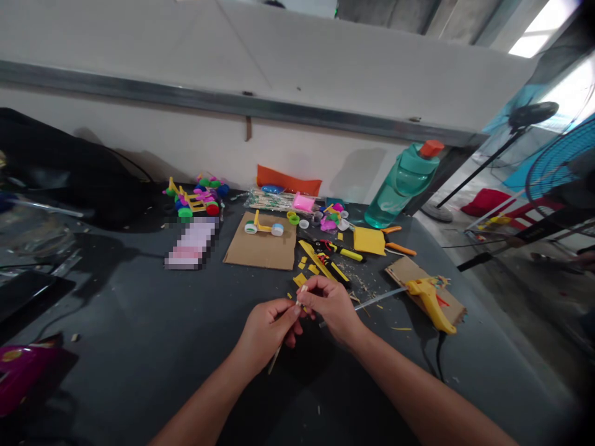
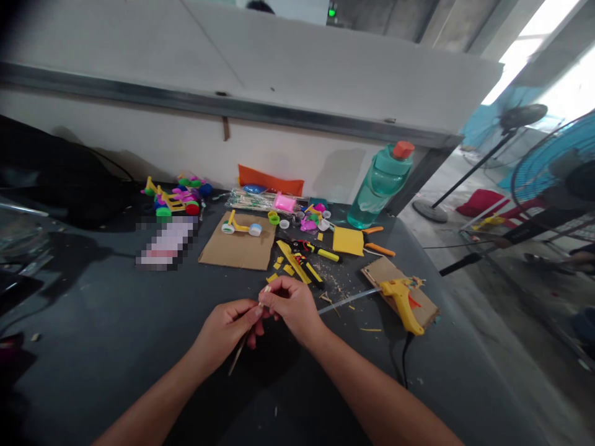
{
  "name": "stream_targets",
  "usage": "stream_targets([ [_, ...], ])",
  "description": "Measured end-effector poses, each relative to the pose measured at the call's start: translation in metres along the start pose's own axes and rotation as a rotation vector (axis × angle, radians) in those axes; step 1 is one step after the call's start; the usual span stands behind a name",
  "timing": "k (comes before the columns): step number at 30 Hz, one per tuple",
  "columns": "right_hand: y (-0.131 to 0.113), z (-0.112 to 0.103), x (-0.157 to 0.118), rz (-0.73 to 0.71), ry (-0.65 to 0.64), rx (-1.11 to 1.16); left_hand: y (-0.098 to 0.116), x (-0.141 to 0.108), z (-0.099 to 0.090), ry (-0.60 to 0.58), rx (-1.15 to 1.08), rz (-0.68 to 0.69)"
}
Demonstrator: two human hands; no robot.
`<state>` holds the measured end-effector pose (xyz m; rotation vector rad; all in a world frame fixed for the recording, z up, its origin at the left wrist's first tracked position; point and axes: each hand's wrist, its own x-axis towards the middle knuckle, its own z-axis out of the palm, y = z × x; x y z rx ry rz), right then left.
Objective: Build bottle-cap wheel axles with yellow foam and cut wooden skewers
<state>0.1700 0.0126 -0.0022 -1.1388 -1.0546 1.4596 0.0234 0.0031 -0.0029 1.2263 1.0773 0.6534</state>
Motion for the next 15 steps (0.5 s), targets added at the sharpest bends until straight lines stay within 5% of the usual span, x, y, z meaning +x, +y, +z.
stream_targets([
  [15,0.0006,-0.0022,-0.0008,-0.018,-0.013,-0.017,0.0067,-0.0010,0.0000,0.022,-0.019,-0.020],
])
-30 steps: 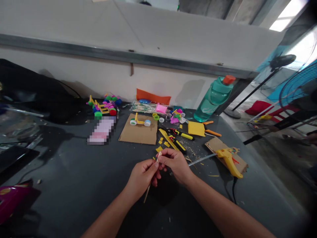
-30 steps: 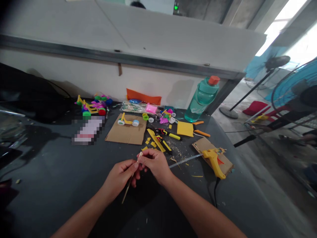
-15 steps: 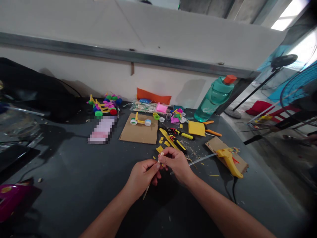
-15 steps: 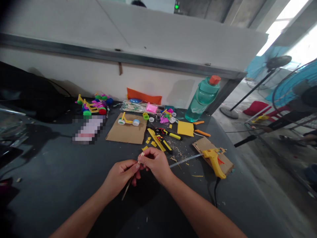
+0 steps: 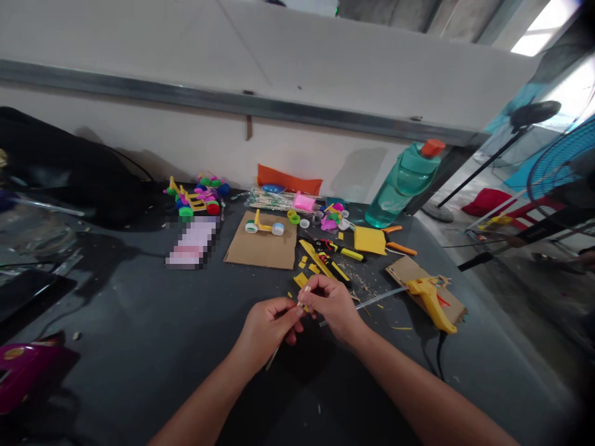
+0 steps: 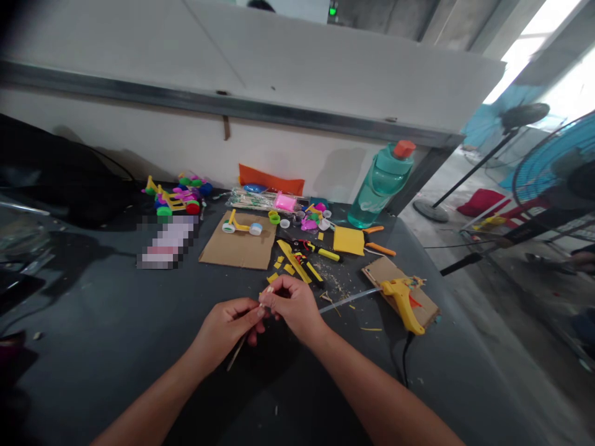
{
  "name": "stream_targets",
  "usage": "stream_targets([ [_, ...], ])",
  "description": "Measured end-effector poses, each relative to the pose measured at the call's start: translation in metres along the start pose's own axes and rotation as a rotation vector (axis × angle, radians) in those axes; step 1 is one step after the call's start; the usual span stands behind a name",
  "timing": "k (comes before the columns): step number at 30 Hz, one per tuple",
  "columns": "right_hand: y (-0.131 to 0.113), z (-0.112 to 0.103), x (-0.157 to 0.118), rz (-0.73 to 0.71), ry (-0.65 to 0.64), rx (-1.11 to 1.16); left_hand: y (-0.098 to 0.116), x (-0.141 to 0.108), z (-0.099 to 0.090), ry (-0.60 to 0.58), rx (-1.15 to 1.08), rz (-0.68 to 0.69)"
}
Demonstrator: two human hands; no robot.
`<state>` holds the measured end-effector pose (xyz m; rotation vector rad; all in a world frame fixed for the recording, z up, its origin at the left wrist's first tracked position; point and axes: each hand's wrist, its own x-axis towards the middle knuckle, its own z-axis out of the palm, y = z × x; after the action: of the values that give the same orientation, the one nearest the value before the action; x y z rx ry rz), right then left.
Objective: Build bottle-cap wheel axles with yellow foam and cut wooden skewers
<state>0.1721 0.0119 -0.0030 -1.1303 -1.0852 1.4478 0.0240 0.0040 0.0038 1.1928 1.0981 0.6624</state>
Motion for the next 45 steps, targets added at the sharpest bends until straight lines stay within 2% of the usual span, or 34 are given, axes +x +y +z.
stream_targets([
  [6,0.0016,-0.0015,0.0008,0.048,0.002,0.091,0.0011,-0.0016,0.0010,0.037,-0.053,-0.022],
  [11,-0.0010,-0.0022,0.0004,0.088,-0.003,0.182,-0.0006,-0.0036,0.0005,-0.042,-0.321,-0.068],
  [15,-0.0019,-0.0018,0.0001,0.086,-0.011,0.187,-0.0013,-0.0044,-0.0003,-0.085,-0.413,-0.077],
  [19,0.0006,-0.0011,0.0010,0.067,-0.014,0.161,-0.0012,-0.0032,0.0014,-0.062,-0.389,-0.093],
  [31,-0.0010,0.0014,-0.0045,-0.068,-0.006,0.007,-0.0037,-0.0014,0.0012,-0.061,-0.246,-0.024],
  [40,-0.0028,0.0022,-0.0038,-0.051,0.040,-0.011,-0.0038,-0.0016,0.0015,-0.055,-0.207,0.007],
  [45,-0.0042,0.0033,-0.0035,-0.054,0.015,0.019,-0.0024,-0.0011,0.0011,-0.041,-0.237,0.014],
])
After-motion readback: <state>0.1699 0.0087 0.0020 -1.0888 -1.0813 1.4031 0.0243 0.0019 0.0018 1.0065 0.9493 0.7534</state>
